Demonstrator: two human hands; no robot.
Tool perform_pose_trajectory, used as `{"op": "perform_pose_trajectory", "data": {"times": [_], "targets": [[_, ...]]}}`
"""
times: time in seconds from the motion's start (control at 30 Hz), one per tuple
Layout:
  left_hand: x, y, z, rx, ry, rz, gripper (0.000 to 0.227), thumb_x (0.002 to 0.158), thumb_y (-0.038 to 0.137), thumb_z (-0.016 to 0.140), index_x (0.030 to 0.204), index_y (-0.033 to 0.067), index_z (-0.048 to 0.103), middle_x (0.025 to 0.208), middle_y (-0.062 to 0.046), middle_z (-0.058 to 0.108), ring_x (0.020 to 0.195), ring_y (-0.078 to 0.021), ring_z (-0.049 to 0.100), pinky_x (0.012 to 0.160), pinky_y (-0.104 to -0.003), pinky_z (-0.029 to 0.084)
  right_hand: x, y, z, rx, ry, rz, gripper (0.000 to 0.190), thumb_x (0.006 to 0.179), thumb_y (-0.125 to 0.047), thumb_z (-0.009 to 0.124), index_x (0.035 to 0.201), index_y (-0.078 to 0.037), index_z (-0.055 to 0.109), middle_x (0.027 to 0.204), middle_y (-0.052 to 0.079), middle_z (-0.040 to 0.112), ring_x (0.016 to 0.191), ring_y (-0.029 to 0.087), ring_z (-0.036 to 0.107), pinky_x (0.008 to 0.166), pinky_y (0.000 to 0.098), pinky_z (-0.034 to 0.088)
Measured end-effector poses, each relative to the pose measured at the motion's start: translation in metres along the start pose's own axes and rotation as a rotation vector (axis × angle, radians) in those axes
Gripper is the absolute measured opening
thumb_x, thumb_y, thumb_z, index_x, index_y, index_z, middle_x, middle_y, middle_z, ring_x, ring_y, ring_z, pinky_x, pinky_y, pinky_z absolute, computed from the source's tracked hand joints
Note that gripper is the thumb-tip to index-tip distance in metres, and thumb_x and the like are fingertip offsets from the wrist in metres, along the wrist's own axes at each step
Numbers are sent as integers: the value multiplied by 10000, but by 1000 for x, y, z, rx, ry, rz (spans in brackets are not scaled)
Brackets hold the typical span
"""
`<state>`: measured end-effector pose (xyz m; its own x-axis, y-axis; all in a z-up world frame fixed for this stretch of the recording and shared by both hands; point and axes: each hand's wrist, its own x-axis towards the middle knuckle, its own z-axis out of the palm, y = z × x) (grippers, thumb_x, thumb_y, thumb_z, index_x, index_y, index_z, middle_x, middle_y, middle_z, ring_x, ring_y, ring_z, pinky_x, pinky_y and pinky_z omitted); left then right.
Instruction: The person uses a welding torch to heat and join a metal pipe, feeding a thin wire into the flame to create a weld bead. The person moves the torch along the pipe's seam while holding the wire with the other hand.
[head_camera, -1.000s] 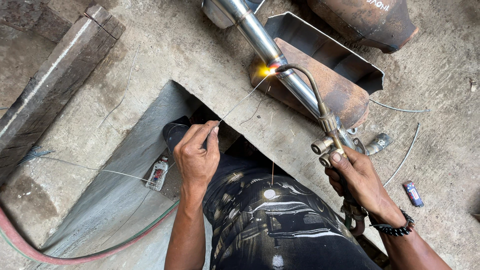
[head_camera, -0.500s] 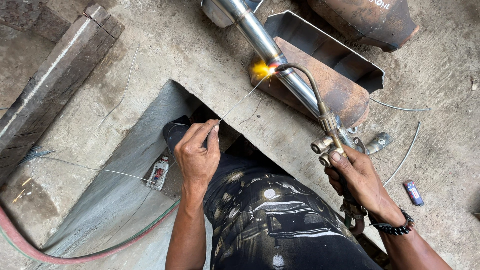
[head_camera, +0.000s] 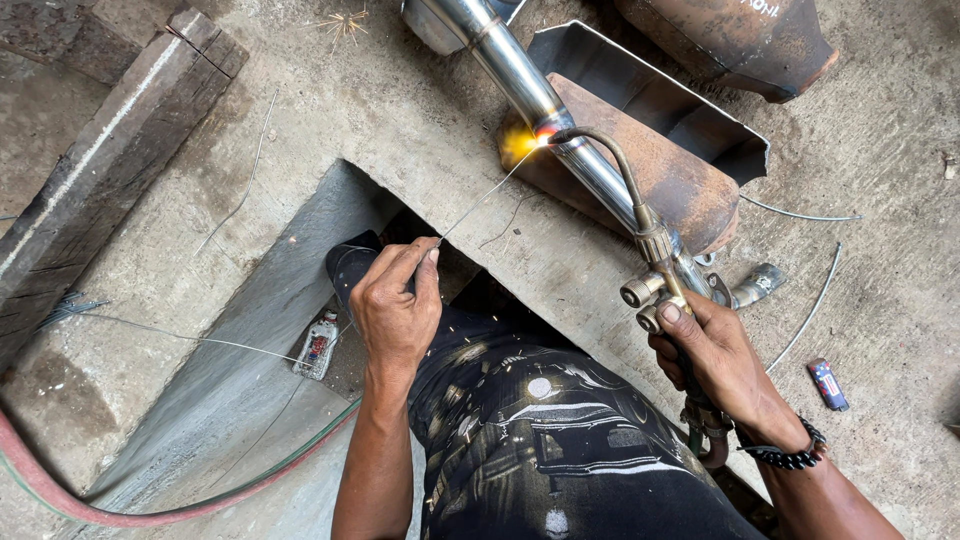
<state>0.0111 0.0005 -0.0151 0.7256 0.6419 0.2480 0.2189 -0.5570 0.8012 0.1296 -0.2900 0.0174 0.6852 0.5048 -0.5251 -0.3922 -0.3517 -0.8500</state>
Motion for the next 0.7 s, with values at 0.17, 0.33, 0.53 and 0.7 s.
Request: {"op": "perform_pose_trajectory", "data": {"times": [0.17,0.33,0.53,0.7], "targets": [[1,2,0,2,1,-9,124,921,64,643,970,85,755,834,-92,707,829,-300,711,720,-381,564,1,2,0,5,-6,0,338,1004,-291,495,804,-24,547,551,79,399,405,186,480,311,316,457],[0,2,0,-19,-5,-8,129,927,63,636,972,78,756,831,-95,708,823,-302,711,712,-374,563,1,3,0,1,-11,-1,340,1005,-291,491,803,-24,546,553,78,400,404,187,486,311,317,462],[1,3,1,3,-15,-4,120,920,71,646,968,83,755,819,-84,703,815,-290,712,708,-371,562,1,5,-2,4,-11,6,341,1006,-292,492,810,-19,548,558,82,401,410,193,488,315,323,466],[2,3,1,3,-15,6,116,909,56,651,959,78,753,825,-93,703,822,-299,711,715,-373,555,1,2,-1,0,-6,3,340,1006,-285,493,806,-17,550,553,85,404,409,192,488,313,326,465]]}}
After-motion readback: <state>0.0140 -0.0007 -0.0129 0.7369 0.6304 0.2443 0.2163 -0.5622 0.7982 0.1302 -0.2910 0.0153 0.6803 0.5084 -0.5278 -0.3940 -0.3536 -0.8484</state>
